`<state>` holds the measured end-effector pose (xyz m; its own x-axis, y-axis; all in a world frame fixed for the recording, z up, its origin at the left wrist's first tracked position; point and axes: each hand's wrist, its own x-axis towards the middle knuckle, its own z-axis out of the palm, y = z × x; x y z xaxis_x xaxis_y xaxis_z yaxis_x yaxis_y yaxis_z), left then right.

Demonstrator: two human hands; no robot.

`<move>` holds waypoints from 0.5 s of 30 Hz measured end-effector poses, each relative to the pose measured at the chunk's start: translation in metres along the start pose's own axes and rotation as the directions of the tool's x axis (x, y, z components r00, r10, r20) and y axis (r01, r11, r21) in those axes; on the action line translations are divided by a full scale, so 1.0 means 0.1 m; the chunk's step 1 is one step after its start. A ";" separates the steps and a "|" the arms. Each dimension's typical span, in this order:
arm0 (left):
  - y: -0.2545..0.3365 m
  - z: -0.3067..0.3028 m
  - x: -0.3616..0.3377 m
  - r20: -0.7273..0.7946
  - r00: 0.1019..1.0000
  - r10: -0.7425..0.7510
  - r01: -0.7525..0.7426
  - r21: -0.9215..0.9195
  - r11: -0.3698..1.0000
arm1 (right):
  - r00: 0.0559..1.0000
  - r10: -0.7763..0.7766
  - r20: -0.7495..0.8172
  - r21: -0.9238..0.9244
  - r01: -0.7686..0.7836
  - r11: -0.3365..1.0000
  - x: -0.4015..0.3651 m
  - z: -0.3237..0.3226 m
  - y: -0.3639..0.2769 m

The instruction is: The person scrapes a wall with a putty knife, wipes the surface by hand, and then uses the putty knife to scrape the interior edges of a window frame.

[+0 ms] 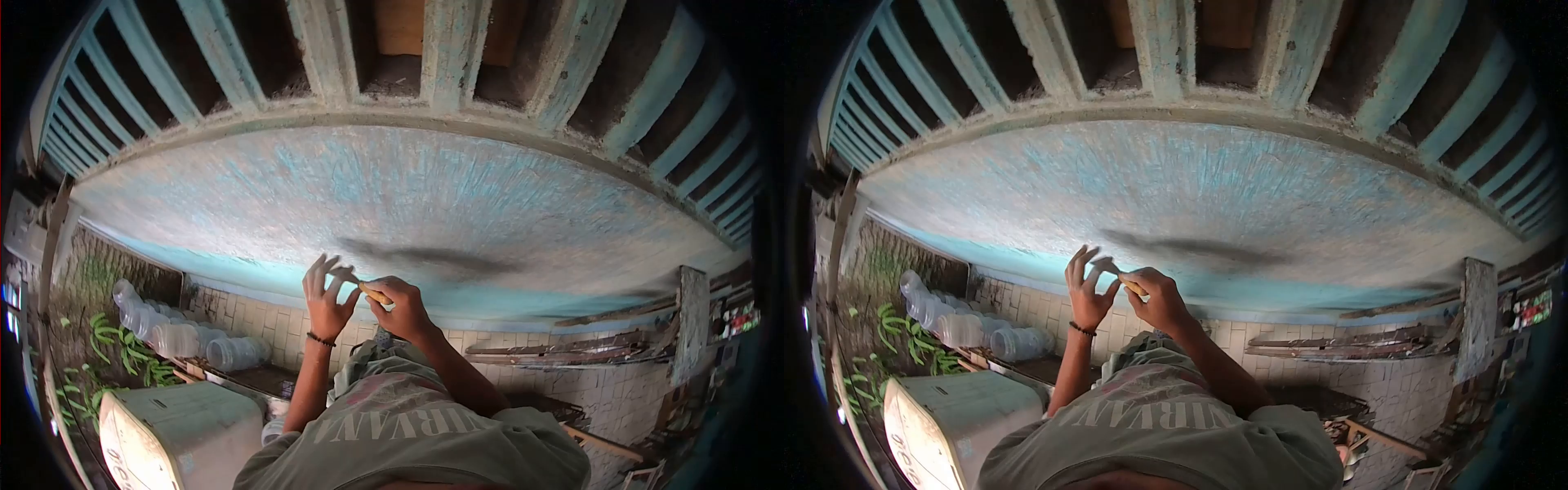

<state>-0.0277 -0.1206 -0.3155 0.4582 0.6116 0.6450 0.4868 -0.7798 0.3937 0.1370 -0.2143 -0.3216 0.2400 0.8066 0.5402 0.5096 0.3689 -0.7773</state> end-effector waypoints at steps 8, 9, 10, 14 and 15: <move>-0.11 -0.09 0.24 0.215 0.964 0.157 -0.113 -0.206 0.972 | 0.996 0.006 0.089 0.050 -0.011 0.999 0.05 -0.84 -0.28; -0.10 -0.08 0.30 0.223 0.962 0.159 -0.094 -0.278 0.956 | 0.995 -0.004 0.098 0.058 -0.002 0.998 0.09 -0.94 -0.33; -0.07 -0.09 0.36 0.233 0.959 0.160 -0.071 -0.349 0.934 | 0.993 0.005 0.117 0.037 -0.010 0.999 0.15 -1.04 -0.38; 0.29 -0.33 0.76 0.190 0.958 0.216 -0.127 -0.396 0.909 | 0.996 -0.088 0.023 0.284 0.078 0.956 0.55 -1.13 -0.53; 0.40 -0.42 0.90 0.169 0.962 0.216 -0.126 -0.427 0.895 | 0.985 -0.171 0.013 0.352 0.156 0.923 0.71 -1.18 -0.64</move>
<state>0.0016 -0.1022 -0.2144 0.6717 0.4424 0.5942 0.0604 -0.8321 0.5513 0.2189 -0.2349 -0.1954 0.1383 0.7373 0.6613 0.2169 0.6289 -0.7466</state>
